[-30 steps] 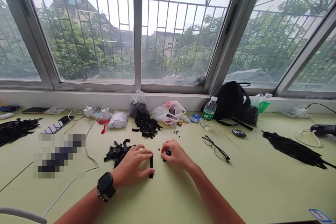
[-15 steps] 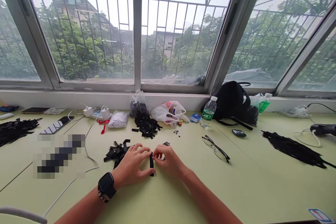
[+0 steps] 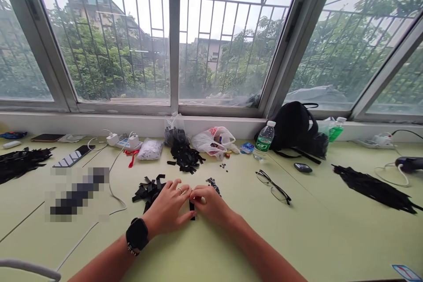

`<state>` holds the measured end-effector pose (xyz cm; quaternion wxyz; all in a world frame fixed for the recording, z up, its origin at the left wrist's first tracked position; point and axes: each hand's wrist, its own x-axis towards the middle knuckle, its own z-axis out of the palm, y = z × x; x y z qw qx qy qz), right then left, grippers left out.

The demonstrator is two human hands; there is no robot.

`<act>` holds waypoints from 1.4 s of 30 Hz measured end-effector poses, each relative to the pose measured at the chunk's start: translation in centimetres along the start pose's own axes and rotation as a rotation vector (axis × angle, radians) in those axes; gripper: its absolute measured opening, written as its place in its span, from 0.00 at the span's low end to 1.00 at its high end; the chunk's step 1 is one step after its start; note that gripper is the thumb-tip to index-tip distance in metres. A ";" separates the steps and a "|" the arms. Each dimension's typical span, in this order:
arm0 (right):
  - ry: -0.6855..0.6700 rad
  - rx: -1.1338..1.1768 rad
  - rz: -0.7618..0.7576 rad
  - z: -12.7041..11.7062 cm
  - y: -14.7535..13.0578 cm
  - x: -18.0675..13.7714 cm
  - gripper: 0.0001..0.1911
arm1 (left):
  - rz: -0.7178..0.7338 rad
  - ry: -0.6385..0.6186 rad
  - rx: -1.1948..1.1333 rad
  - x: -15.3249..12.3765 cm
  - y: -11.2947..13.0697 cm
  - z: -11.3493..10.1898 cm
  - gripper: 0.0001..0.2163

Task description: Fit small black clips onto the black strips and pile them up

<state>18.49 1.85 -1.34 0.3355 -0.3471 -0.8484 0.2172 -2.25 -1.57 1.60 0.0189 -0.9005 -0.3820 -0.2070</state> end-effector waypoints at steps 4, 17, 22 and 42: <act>-0.008 -0.064 -0.051 0.1 0.4 -0.1 0.12 | -0.002 0.013 0.114 -0.1 0.3 0.3 0.22; -0.087 -0.138 -0.101 -0.3 -0.2 -0.2 0.12 | 0.027 0.035 0.221 -0.5 0.5 1.3 0.21; -0.090 -0.111 -0.028 -0.6 -0.1 -0.3 0.14 | 0.091 0.030 0.275 -0.1 0.2 1.3 0.22; 0.139 0.354 0.193 -0.5 -0.2 0.6 0.01 | 0.233 0.258 0.233 0.7 -2.1 0.3 0.13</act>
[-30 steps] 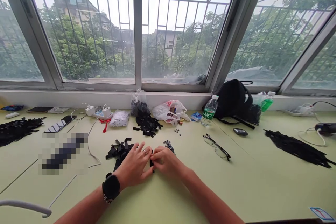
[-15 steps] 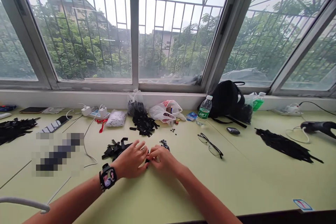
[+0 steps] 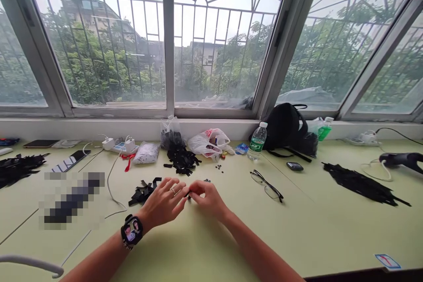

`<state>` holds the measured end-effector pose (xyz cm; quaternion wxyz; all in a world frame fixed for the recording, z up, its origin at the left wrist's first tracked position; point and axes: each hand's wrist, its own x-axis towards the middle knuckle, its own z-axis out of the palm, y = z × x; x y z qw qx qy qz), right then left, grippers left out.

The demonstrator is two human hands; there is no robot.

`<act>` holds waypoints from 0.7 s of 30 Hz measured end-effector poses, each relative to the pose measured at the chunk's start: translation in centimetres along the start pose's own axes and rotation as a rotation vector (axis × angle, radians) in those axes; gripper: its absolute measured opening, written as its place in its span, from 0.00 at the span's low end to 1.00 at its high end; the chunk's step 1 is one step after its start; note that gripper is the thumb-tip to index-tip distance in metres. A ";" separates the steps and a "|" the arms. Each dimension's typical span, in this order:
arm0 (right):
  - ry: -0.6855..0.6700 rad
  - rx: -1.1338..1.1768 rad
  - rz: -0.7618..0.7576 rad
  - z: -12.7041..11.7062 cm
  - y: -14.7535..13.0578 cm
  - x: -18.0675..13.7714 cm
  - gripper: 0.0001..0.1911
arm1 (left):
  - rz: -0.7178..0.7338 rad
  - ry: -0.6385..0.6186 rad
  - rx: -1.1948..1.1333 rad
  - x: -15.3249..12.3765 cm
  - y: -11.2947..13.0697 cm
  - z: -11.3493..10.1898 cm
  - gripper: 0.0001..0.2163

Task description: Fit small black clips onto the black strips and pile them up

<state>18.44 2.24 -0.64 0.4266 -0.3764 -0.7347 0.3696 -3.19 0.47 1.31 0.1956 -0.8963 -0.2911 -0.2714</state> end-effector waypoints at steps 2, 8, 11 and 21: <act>-0.001 0.197 0.071 -0.3 -0.3 0.1 0.06 | -0.004 0.023 -0.029 -0.1 0.1 -0.1 0.12; -0.062 0.456 0.165 -0.8 -1.0 0.1 0.21 | -0.037 -0.015 -0.073 0.2 0.3 -0.1 0.09; -0.051 0.431 0.185 -0.7 -1.1 0.1 0.22 | -0.091 -0.025 -0.128 0.3 0.1 -0.2 0.06; -0.193 0.208 -0.043 -0.6 -1.9 -0.4 0.10 | -0.326 0.067 -0.346 0.3 -0.3 -0.9 0.08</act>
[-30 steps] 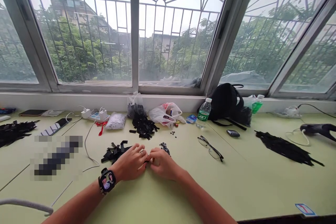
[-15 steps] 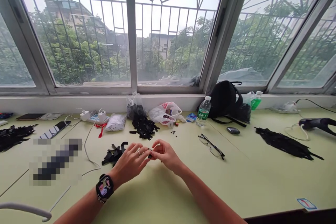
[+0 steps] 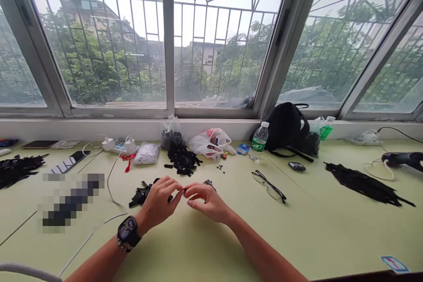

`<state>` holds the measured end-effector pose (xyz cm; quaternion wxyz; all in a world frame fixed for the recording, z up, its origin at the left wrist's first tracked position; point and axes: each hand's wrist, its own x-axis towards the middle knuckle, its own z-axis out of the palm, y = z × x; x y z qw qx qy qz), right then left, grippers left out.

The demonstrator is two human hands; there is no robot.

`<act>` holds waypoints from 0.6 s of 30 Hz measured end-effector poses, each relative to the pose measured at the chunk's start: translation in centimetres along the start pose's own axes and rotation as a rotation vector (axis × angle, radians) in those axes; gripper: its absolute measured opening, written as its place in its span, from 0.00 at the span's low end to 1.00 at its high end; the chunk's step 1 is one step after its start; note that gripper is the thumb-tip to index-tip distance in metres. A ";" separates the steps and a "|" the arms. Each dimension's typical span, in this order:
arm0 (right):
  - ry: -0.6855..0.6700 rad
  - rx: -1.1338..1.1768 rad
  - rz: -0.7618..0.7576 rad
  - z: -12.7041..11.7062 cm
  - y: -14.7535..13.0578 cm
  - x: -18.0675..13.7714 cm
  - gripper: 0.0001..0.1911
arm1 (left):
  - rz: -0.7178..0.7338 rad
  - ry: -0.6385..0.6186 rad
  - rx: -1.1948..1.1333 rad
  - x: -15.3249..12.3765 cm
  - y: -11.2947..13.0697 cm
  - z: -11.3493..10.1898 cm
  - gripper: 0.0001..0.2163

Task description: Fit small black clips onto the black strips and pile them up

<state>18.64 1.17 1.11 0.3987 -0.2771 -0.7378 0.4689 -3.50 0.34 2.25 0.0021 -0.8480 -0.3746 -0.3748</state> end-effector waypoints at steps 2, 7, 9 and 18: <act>0.004 0.003 0.004 0.1 0.1 0.1 0.12 | 0.000 -0.022 -0.009 0.1 -0.1 -0.1 0.08; -0.028 -0.049 0.128 -0.2 0.5 0.1 0.15 | -0.003 -0.044 0.120 0.4 -1.5 -1.2 0.07; 0.000 -0.042 0.135 -0.4 0.7 0.1 0.16 | -0.045 -0.021 0.193 0.4 -2.3 -1.8 0.08; 0.120 -0.280 0.095 -0.9 1.3 0.1 0.17 | -0.122 -0.126 0.290 -0.7 -4.5 -1.8 0.06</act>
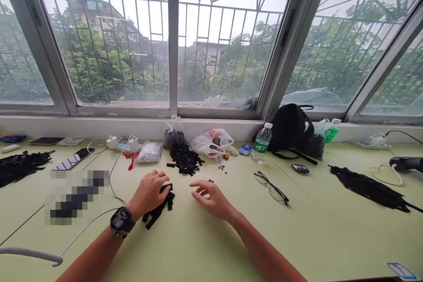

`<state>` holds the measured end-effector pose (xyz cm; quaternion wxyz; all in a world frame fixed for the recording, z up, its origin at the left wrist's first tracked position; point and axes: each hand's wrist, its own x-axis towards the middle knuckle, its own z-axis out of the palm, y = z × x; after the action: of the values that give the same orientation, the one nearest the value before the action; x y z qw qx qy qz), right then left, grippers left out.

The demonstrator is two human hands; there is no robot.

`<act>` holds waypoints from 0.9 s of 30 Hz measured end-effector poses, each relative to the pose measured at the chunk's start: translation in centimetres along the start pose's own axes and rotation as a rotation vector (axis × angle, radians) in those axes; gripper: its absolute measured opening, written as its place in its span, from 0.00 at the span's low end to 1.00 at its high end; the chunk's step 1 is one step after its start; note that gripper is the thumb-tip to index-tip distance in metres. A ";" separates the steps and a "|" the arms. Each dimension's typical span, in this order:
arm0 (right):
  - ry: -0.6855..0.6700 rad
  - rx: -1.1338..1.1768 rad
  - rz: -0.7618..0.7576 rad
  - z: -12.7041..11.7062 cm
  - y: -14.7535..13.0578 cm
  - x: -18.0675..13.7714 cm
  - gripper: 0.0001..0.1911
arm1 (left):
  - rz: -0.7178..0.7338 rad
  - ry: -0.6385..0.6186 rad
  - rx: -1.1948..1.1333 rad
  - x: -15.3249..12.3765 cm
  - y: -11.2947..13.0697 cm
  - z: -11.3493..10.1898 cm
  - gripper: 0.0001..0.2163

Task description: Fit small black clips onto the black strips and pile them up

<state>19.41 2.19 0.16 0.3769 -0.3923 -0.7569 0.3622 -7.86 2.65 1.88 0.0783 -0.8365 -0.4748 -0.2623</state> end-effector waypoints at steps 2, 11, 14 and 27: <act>-0.015 -0.054 -0.015 0.0 -0.1 0.0 0.12 | -0.001 -0.034 0.001 -0.2 -0.1 0.2 0.04; -0.045 -0.140 -0.043 0.2 -0.4 -0.2 0.08 | -0.072 -0.051 0.050 -0.3 -0.5 0.7 0.08; -0.038 -0.144 -0.046 0.1 -0.3 -0.1 0.08 | -0.107 0.004 0.070 -0.2 -0.2 0.4 0.07; 0.001 0.068 -0.004 0.4 -0.8 0.0 0.17 | -0.195 0.106 -0.722 0.6 4.0 1.1 0.09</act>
<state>18.84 1.75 0.66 0.3909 -0.3779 -0.7449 0.3868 -3.88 1.42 1.69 -0.2223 -0.7462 -0.4246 -0.4620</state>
